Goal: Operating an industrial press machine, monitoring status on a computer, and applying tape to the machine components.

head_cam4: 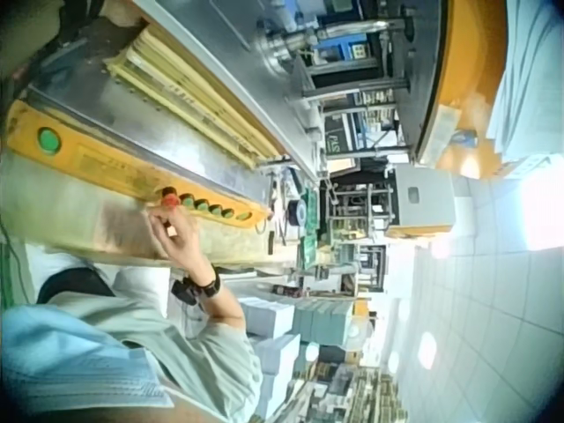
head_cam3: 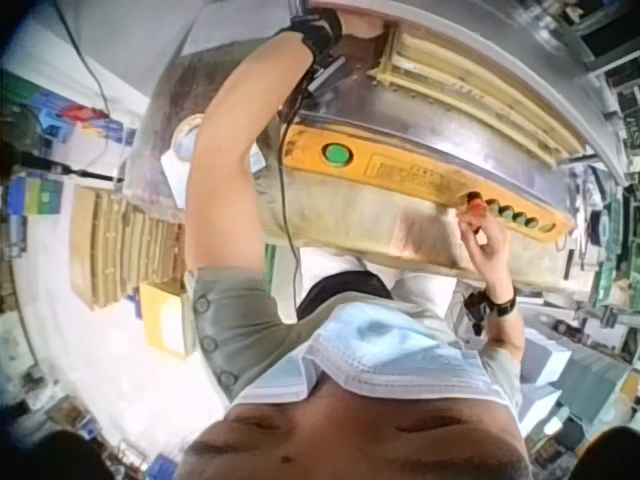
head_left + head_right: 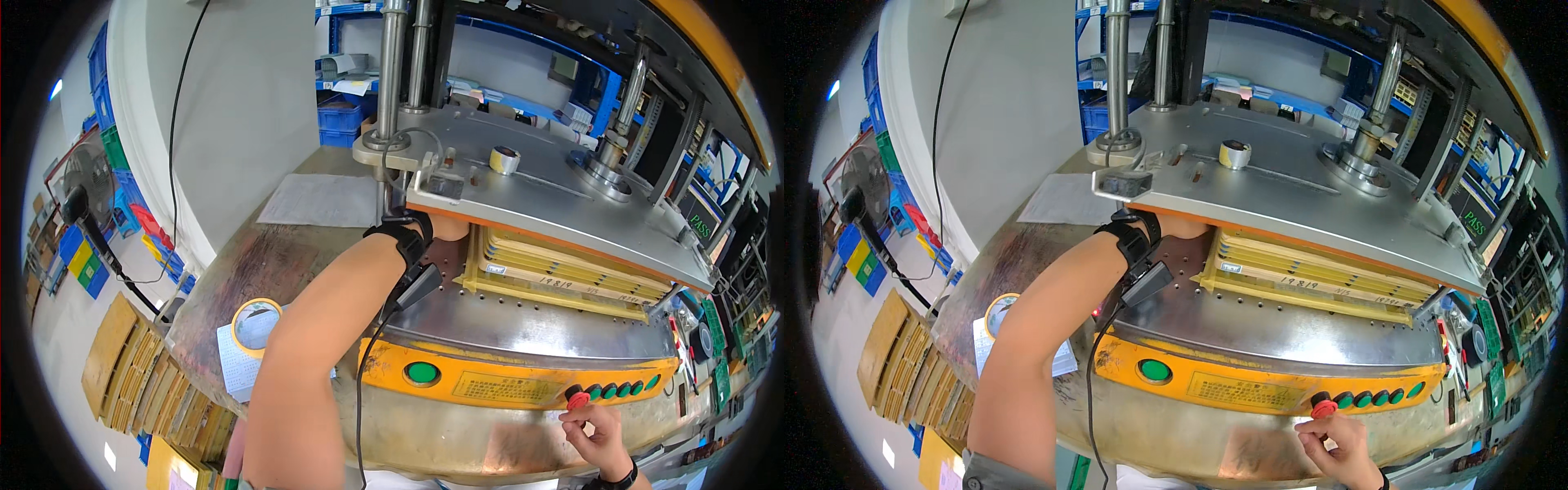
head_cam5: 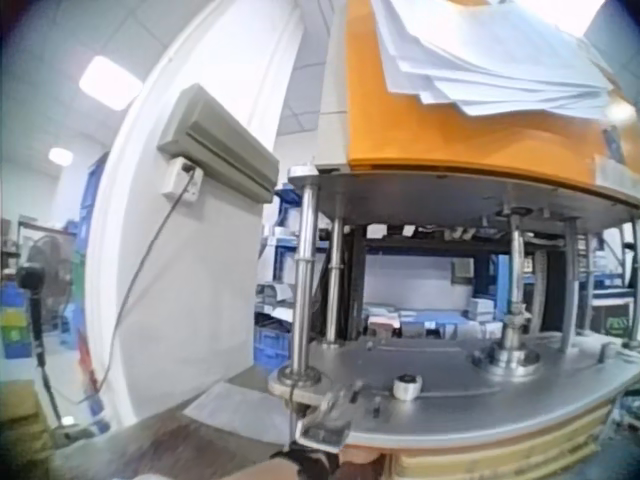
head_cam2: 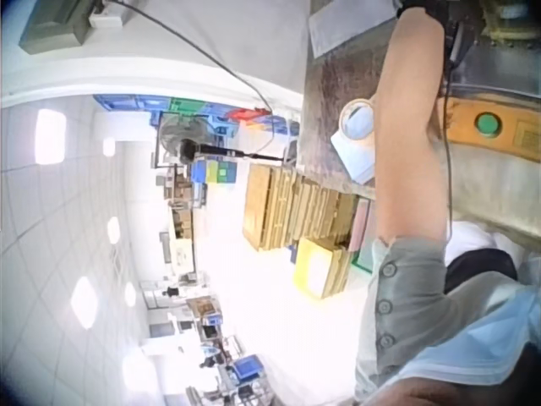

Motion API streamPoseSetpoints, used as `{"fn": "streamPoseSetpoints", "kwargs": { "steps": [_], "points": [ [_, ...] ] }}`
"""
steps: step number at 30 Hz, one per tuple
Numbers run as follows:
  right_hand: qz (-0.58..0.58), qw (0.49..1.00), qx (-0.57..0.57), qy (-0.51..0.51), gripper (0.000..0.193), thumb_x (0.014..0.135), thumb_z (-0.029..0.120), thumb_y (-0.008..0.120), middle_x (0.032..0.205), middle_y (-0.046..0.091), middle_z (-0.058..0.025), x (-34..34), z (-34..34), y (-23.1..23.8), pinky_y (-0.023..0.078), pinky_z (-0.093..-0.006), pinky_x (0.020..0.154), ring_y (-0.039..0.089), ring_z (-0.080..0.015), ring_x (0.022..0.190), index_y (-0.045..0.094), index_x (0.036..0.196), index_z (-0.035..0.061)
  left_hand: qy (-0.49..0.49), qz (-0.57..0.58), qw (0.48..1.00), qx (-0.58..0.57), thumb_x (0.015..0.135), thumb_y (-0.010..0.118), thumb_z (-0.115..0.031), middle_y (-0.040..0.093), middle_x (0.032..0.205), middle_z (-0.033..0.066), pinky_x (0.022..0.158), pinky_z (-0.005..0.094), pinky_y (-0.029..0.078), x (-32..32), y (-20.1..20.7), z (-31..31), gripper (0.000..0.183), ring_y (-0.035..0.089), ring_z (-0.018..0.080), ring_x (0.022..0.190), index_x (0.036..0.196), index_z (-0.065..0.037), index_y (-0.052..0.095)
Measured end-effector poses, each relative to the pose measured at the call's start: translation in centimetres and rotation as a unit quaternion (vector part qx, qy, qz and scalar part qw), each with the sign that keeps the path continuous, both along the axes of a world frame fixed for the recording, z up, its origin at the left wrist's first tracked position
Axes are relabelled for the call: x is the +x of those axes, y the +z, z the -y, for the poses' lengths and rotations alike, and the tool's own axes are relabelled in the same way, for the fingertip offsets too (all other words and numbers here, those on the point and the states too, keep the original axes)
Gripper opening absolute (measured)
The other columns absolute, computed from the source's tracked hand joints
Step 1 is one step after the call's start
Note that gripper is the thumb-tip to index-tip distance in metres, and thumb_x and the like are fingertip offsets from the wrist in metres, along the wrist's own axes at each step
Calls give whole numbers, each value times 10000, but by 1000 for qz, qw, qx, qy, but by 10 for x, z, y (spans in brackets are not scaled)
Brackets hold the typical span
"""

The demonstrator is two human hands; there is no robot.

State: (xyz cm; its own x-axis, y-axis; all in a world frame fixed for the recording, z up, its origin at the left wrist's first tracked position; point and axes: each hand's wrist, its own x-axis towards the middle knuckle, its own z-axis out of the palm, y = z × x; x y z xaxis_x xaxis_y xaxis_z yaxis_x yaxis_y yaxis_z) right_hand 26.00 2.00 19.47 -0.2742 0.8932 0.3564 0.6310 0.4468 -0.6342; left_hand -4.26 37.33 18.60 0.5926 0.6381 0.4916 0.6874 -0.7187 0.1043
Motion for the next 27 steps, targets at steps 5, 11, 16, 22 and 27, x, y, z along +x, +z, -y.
{"fn": "streamPoseSetpoints", "kwargs": {
  "steps": [5, 11, 16, 22, 27],
  "points": [
    [5, 1000, 8, -25, 65, 782, -2, 694, 637, 640, -49, 13, 0, 0, 467, -240, 524, 610, -124, 531, 660, 824, 33, -16, -29, 999, 6, 863, 498, -184, 657, 944, 174, 854, 429, 469, 11, 9, -14, 248, 618, 352, 914, 1005, -40, 643],
    [-7, 999, 6, -47, 70, 770, -4, 700, 664, 651, -49, 23, -2, -3, 474, -249, 535, 621, -130, 551, 667, 813, 40, -31, -80, 996, 8, 864, 499, -185, 658, 945, 174, 853, 422, 469, -4, 13, -15, 249, 619, 353, 912, 1007, -43, 645],
    [-9, 999, -2, -42, 76, 769, 0, 702, 659, 649, -58, 27, 1, 0, 474, -253, 532, 622, -136, 554, 667, 821, 42, -27, -126, 992, 9, 865, 501, -185, 660, 945, 175, 852, 416, 470, 5, 26, -12, 249, 620, 354, 912, 1009, -46, 647],
    [-19, 999, 9, -31, 148, 732, 2, 711, 634, 621, -35, 43, 6, -2, 443, -271, 513, 597, -161, 537, 699, 864, 69, -37, -183, 982, 4, 866, 502, -186, 661, 946, 175, 851, 410, 470, 11, 24, 0, 249, 621, 354, 911, 1012, -49, 650],
    [-28, 999, 33, -2, 127, 754, 13, 701, 636, 618, -37, 41, 7, 1, 425, -289, 508, 572, -176, 542, 697, 867, 71, 13, -231, 942, -243, 882, 476, -172, 630, 1110, 182, 925, 466, 441, 12, 31, 61, 291, 577, 327, 1086, 1113, -70, 621]
  ]
}}
